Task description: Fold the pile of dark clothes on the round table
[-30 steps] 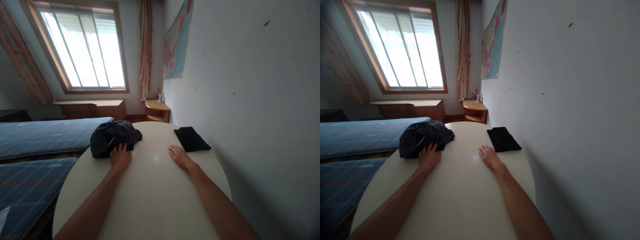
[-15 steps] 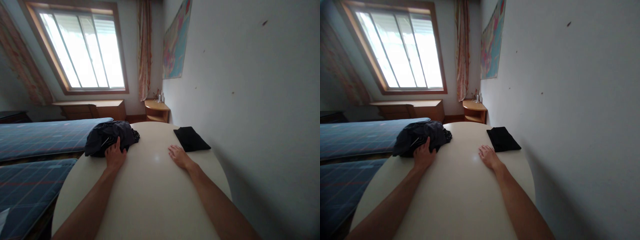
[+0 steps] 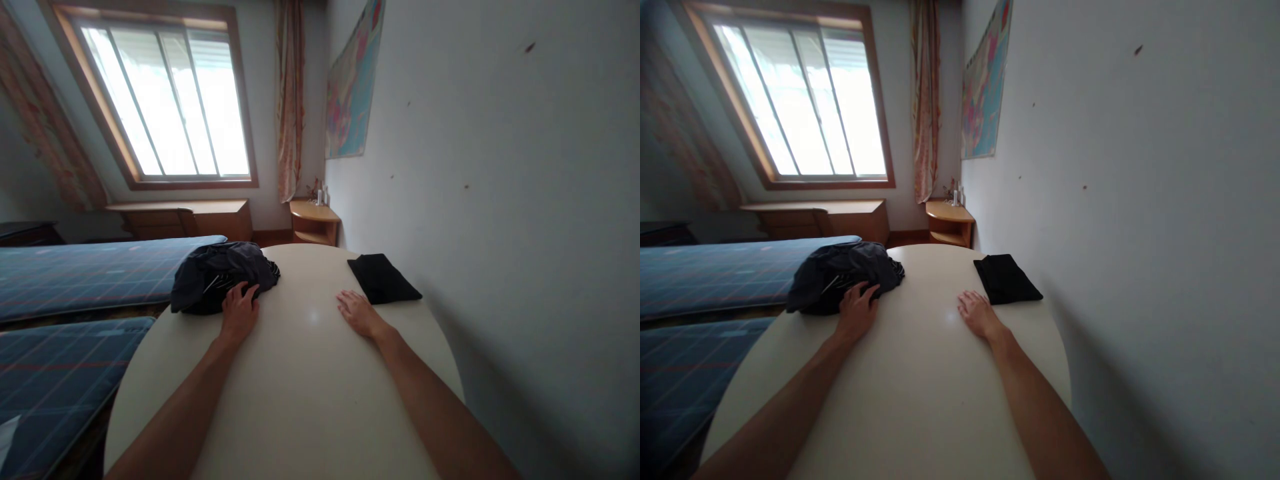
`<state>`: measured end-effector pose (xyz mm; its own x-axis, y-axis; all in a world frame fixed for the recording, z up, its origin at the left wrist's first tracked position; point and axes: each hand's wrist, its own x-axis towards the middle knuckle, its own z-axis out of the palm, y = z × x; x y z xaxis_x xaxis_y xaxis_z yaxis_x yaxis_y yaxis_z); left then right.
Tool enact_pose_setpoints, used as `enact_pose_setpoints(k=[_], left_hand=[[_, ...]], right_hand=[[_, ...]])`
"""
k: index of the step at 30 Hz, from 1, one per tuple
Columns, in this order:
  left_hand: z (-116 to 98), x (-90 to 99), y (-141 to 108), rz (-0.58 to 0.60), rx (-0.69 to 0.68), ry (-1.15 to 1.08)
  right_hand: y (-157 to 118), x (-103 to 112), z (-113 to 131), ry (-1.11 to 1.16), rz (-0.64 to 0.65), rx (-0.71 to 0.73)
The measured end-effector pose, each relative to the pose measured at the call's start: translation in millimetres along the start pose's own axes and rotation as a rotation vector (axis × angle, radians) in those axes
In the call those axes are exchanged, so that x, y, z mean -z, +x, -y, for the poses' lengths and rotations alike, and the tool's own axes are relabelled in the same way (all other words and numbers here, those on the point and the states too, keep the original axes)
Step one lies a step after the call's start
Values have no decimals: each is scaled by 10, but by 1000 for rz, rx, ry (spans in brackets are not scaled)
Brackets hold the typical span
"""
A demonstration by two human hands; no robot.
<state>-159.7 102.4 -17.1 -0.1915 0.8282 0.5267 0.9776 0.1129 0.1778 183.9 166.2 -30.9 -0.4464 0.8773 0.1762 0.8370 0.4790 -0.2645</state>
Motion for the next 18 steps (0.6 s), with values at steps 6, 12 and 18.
enact_pose_setpoints(k=[6, 12, 18], left_hand=[[8, -94, -20, 0, 11, 61], [-29, -106, 27, -46, -98, -82], [-354, 187, -119, -24, -510, -340]], right_hand=[[-3, -3, -4, -3, 6, -2], [-3, -9, -11, -13, 3, -8], [-3, -1, -2, -12, 1, -7]])
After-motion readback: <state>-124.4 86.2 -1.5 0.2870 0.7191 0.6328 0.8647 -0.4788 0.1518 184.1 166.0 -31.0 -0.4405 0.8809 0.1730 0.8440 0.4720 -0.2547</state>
